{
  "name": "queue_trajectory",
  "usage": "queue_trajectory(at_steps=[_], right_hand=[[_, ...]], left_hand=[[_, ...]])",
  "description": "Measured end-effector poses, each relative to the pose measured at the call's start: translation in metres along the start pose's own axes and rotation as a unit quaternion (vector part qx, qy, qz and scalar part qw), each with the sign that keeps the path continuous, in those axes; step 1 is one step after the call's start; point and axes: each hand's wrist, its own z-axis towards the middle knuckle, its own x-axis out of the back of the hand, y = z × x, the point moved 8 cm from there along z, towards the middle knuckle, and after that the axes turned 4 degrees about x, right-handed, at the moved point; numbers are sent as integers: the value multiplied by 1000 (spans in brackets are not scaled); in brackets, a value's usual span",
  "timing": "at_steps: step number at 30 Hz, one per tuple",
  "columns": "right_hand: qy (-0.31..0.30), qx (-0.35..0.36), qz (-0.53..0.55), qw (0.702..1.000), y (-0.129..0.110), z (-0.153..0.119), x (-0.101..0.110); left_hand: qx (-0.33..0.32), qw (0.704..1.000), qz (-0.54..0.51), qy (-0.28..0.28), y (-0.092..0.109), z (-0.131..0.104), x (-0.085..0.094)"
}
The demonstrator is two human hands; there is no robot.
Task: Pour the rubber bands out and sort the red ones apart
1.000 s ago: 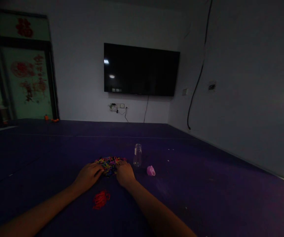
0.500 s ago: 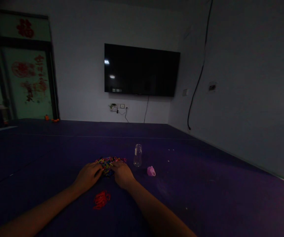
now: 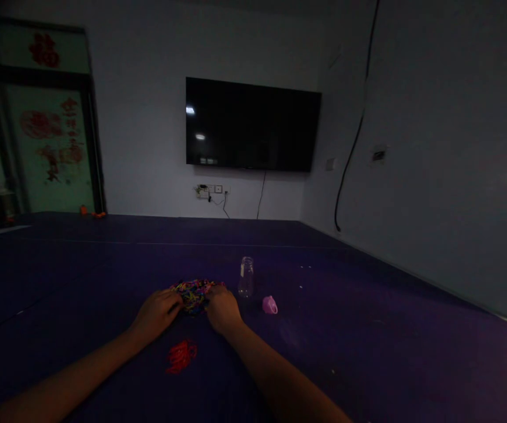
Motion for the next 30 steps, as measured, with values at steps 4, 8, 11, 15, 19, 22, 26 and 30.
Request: queue_trajectory(at_steps=[4,8,11,15,19,22,26,30], right_hand=[[-19,27,-11,999,-3,0,-5],[-26,30,-19,999,-3,0,-5],[-25,20,-17,999,-1,0,-5],[-31,15,-13,999,0,0,-6],[-29,5,-12,999,-2,0,-3],[-29,-8,-19,999,-2,-1,-1],[-16,-37,-37,999,0,-3,4],[3,-74,-44,996,4,-5,10]], left_hand=[[-9,1000,-5,19,-1,-1,-2],[-25,999,0,35,-1,-1,-3],[-31,999,0,37,-1,-1,-4],[-39,998,-2,40,-1,-1,-4],[-47,998,-11,50,0,-2,-1],[-43,998,-17,47,-1,-2,0],[-17,1000,-3,27,-4,-2,-1],[-3,1000,12,28,-6,-3,-1]])
